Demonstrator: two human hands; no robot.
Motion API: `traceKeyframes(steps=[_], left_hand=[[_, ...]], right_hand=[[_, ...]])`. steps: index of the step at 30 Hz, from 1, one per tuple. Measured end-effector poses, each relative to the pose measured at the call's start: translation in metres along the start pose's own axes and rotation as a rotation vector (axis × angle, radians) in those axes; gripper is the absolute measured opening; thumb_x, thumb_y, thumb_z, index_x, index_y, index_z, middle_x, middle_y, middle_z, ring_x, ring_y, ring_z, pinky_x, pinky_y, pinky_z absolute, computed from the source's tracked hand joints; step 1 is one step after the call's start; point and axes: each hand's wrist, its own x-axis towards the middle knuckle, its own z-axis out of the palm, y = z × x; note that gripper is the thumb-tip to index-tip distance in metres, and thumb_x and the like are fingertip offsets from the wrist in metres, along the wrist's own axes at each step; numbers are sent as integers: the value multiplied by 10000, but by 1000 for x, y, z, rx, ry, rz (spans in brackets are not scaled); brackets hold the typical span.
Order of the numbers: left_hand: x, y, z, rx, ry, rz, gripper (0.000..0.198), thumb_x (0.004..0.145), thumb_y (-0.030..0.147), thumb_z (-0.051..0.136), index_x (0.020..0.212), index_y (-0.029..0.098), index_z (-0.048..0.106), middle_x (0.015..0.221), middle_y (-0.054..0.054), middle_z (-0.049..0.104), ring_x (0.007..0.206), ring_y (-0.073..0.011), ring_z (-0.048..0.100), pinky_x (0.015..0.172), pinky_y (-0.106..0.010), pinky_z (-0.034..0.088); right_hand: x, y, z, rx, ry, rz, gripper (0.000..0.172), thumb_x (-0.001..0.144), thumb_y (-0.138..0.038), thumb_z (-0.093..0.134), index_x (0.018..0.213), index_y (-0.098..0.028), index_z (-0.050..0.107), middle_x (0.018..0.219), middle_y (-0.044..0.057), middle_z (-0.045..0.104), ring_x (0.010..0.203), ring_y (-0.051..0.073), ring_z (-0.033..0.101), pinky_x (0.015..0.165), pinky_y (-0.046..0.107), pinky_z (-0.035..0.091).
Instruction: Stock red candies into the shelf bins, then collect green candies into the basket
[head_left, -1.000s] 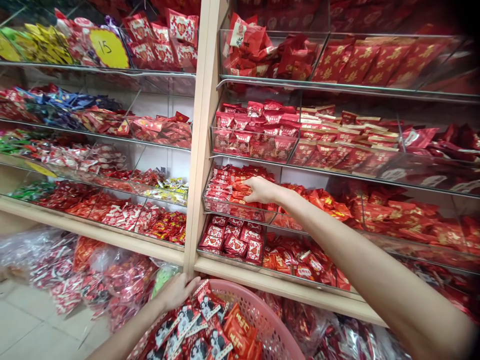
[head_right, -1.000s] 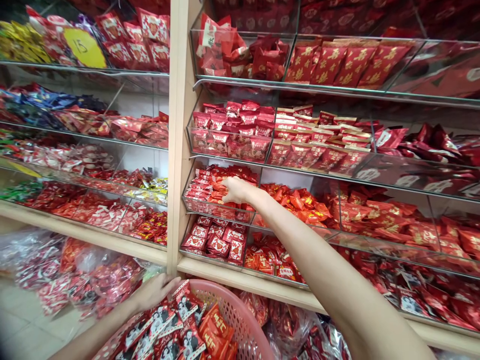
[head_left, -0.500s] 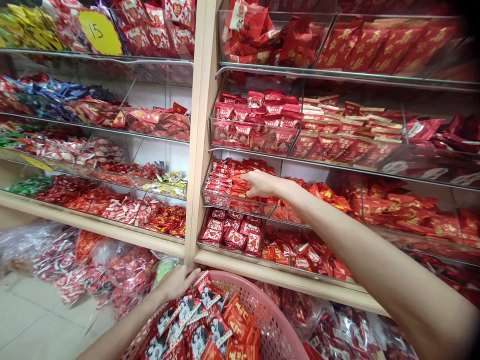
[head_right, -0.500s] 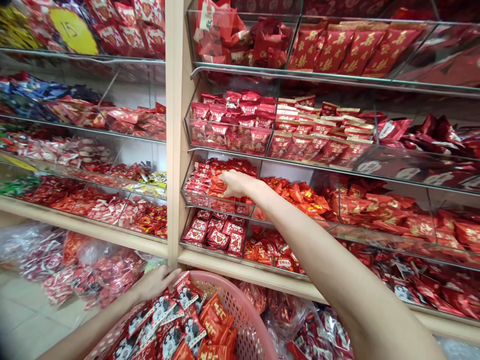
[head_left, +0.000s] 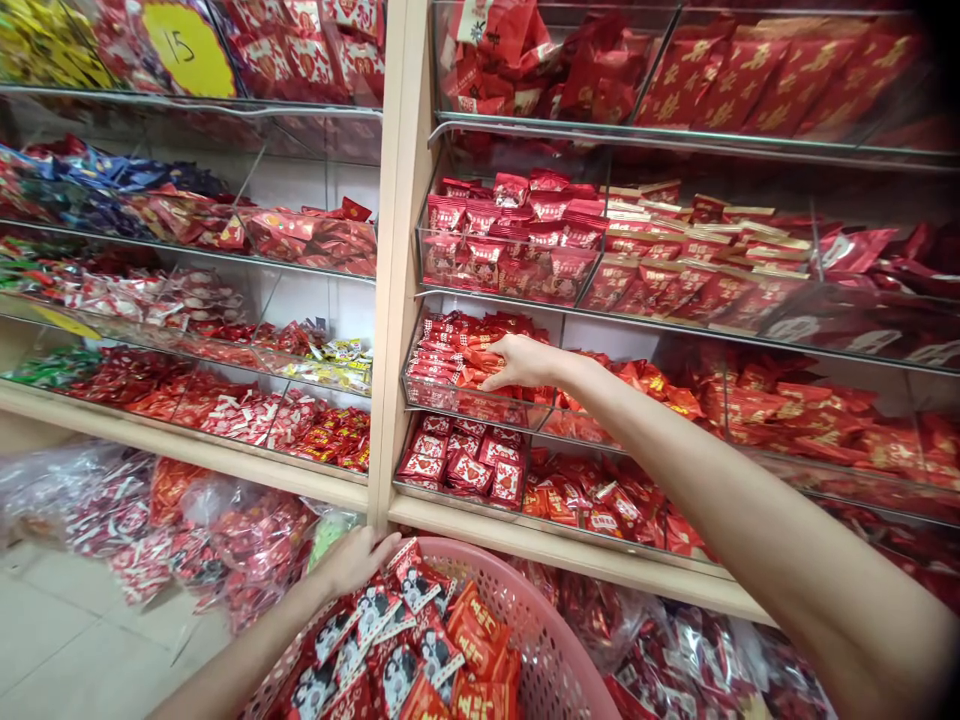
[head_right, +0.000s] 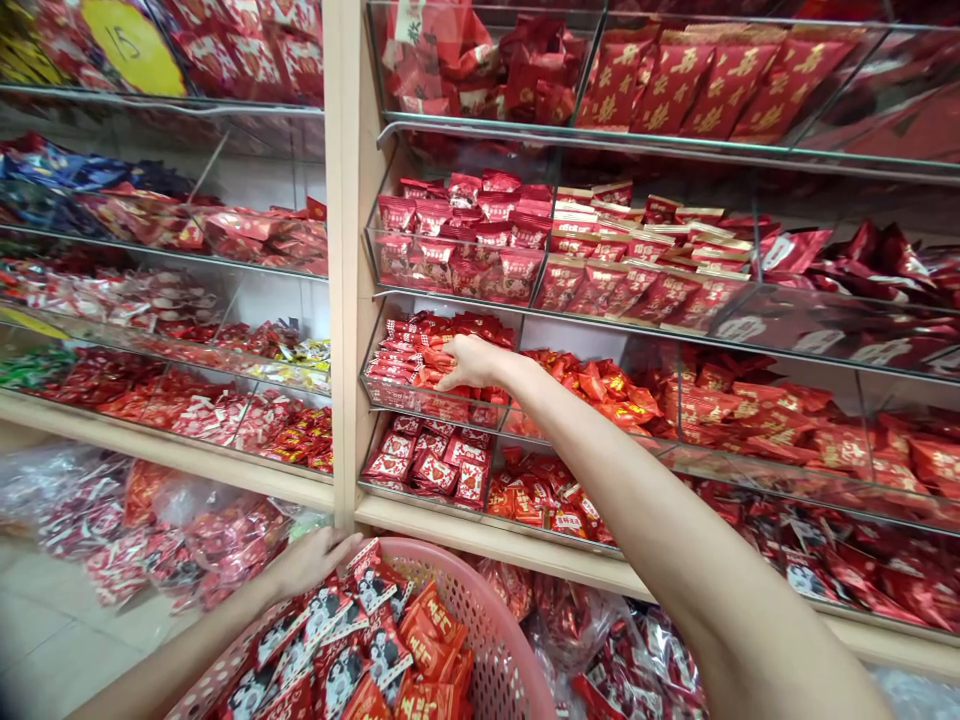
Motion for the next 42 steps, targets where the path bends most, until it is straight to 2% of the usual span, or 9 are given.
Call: traceKeyframes(steps=[12, 19, 25, 29, 31, 33, 36, 39, 42], left_hand=[[-2, 5, -6, 31, -12, -14, 611, 847, 632, 197, 593, 195, 540, 645, -60, 643, 695, -202, 625, 618, -241, 379], [0, 6, -7, 6, -53, -21, 591, 852, 613, 225, 682, 194, 606, 691, -66, 677, 719, -208, 634, 643, -244, 390], [2, 5, -5, 23, -41, -20, 608, 838, 639, 230, 606, 189, 566, 642, -61, 646, 670, -197, 616, 594, -242, 364], [4, 4, -4, 29, -54, 7, 608, 850, 621, 221, 595, 187, 562, 611, -54, 626, 653, -187, 603, 598, -240, 356], [4, 3, -4, 49, -55, 12, 610, 856, 612, 212, 614, 185, 575, 631, -61, 635, 656, -191, 604, 600, -244, 355], [5, 2, -4, 61, -65, 0, 610, 856, 610, 214, 650, 181, 597, 662, -72, 650, 668, -200, 611, 602, -248, 361], [7, 3, -3, 57, -82, -6, 630, 851, 623, 212, 700, 174, 627, 697, -79, 667, 701, -211, 619, 622, -249, 377], [7, 5, -3, 66, -91, 4, 648, 854, 627, 199, 705, 169, 632, 688, -76, 667, 700, -205, 615, 631, -244, 378], [8, 7, -2, 86, -85, 21, 641, 857, 622, 201, 687, 166, 620, 686, -78, 661, 703, -204, 616, 636, -244, 376]], right_hand=[[-1, -7, 6, -113, 33, 39, 209, 640, -278, 659, 647, -184, 472, 604, -14, 427, 558, 107, 330, 515, 280, 237], [-5, -7, 10, -74, 73, 16, 148, 660, -221, 622, 701, -179, 486, 655, 5, 442, 598, 117, 348, 558, 289, 269], [-7, -5, 6, -24, 117, 5, 126, 668, -175, 618, 720, -160, 504, 664, 12, 450, 671, 135, 368, 586, 288, 269], [-30, -18, -5, 108, 206, -23, 95, 711, -187, 595, 743, -151, 513, 695, 4, 467, 686, 125, 396, 619, 283, 295], [-54, -32, 0, 227, 157, -83, 74, 738, -195, 576, 756, -155, 516, 711, -5, 483, 680, 114, 417, 628, 273, 318], [-84, -49, 18, 351, 13, -174, 56, 753, -192, 564, 751, -164, 516, 714, -15, 503, 666, 103, 437, 623, 258, 342], [-135, -71, 70, 465, -298, -346, 47, 739, -148, 570, 749, -169, 529, 738, -18, 546, 654, 95, 475, 609, 239, 368], [-180, -85, 129, 447, -510, -467, 84, 726, -183, 608, 788, -172, 552, 811, 12, 599, 721, 128, 526, 594, 252, 371], [-211, -92, 171, 323, -675, -529, 101, 753, -236, 587, 823, -165, 577, 833, 43, 634, 720, 162, 560, 522, 275, 341]])
